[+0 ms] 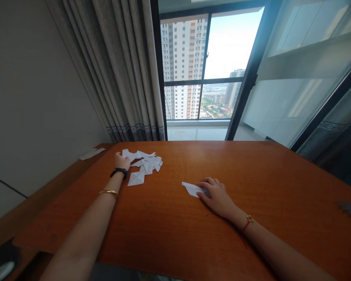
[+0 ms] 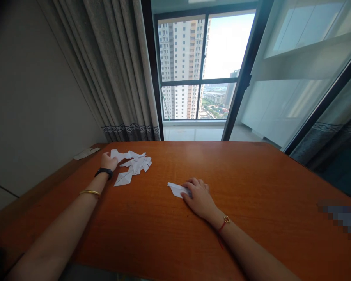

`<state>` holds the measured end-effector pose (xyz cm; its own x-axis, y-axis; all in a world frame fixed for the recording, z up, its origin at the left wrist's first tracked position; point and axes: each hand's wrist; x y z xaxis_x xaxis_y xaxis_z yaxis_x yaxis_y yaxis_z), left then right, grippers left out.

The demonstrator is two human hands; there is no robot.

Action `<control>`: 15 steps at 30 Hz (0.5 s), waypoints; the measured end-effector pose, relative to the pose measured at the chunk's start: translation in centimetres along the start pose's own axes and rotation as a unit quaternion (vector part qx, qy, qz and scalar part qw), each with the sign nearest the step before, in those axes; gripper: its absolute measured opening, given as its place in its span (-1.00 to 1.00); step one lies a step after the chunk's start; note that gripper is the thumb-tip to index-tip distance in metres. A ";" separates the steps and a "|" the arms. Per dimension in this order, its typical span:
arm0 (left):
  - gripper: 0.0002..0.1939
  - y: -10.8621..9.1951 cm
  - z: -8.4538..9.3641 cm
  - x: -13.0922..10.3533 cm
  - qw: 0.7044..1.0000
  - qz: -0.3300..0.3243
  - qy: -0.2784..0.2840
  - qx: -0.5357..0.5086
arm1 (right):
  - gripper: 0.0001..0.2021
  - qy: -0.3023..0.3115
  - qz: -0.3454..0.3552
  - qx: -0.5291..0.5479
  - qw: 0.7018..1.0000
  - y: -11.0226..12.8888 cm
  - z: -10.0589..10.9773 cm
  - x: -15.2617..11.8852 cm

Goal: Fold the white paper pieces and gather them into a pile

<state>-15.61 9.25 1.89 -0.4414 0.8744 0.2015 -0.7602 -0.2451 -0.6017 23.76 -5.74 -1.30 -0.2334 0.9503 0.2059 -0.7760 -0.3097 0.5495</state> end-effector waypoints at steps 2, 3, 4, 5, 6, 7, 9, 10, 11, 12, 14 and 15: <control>-0.42 1.1 0.2 -0.3 0.999 0.024 -0.015 0.047 | -0.71 0.001 -0.001 0.000 1.000 0.0 0.0 0.1; -0.39 1.5 0.2 -0.7 0.997 0.025 -0.015 0.065 | -0.71 0.002 -0.001 0.001 1.000 0.0 0.0 0.1; -0.39 1.6 0.0 -1.1 0.996 0.022 -0.013 0.082 | -0.70 0.003 -0.001 0.002 1.000 0.0 0.0 0.1; -0.40 1.6 -0.1 -1.7 0.995 0.013 -0.012 0.097 | -0.70 0.003 -0.001 0.002 1.000 0.1 0.1 0.1; -0.41 1.3 -0.4 -2.3 0.994 0.001 -0.010 0.110 | -0.71 0.004 -0.002 0.003 1.000 0.2 0.1 0.1; -0.44 0.9 -0.6 -3.0 0.992 -0.016 -0.004 0.122 | -0.71 0.004 -0.002 0.003 1.000 0.3 0.2 0.1; -0.52 -0.5 -1.2 -4.6 0.989 -0.062 0.020 0.133 | -0.69 0.000 -0.004 -0.003 1.000 0.6 0.3 0.0; -0.57 -1.5 -1.5 -5.6 0.986 -0.090 0.039 0.136 | -0.67 -0.004 -0.004 -0.008 1.000 0.7 0.4 -0.1; -0.61 -2.5 -1.8 -6.7 0.982 -0.116 0.058 0.136 | -0.63 -0.007 -0.005 -0.015 1.000 0.8 0.5 -0.2; -0.64 -3.6 -2.1 -7.9 0.978 -0.141 0.079 0.135 | -0.59 -0.010 -0.007 -0.021 1.000 0.9 0.6 -0.2; -0.65 -5.7 -2.6 -10.8 0.958 -0.206 0.140 0.144 | -0.57 -0.007 -0.015 -0.028 0.999 0.9 0.7 -0.3; -0.66 -6.7 -2.9 -12.4 0.946 -0.247 0.160 0.136 | -0.59 -0.002 -0.019 -0.026 0.999 0.9 0.8 -0.3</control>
<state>-3.69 1.27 1.23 0.1326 0.9818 0.1359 -0.9496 0.1651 -0.2664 23.56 -6.31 -0.22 -0.2011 0.9609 0.1903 -0.8137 -0.2720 0.5138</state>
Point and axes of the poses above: each hand's wrist, its own x-axis towards the middle knuckle, its own z-axis out of the back of the hand, y = z × x, and after that the axes turned 10 degrees about x, right-handed
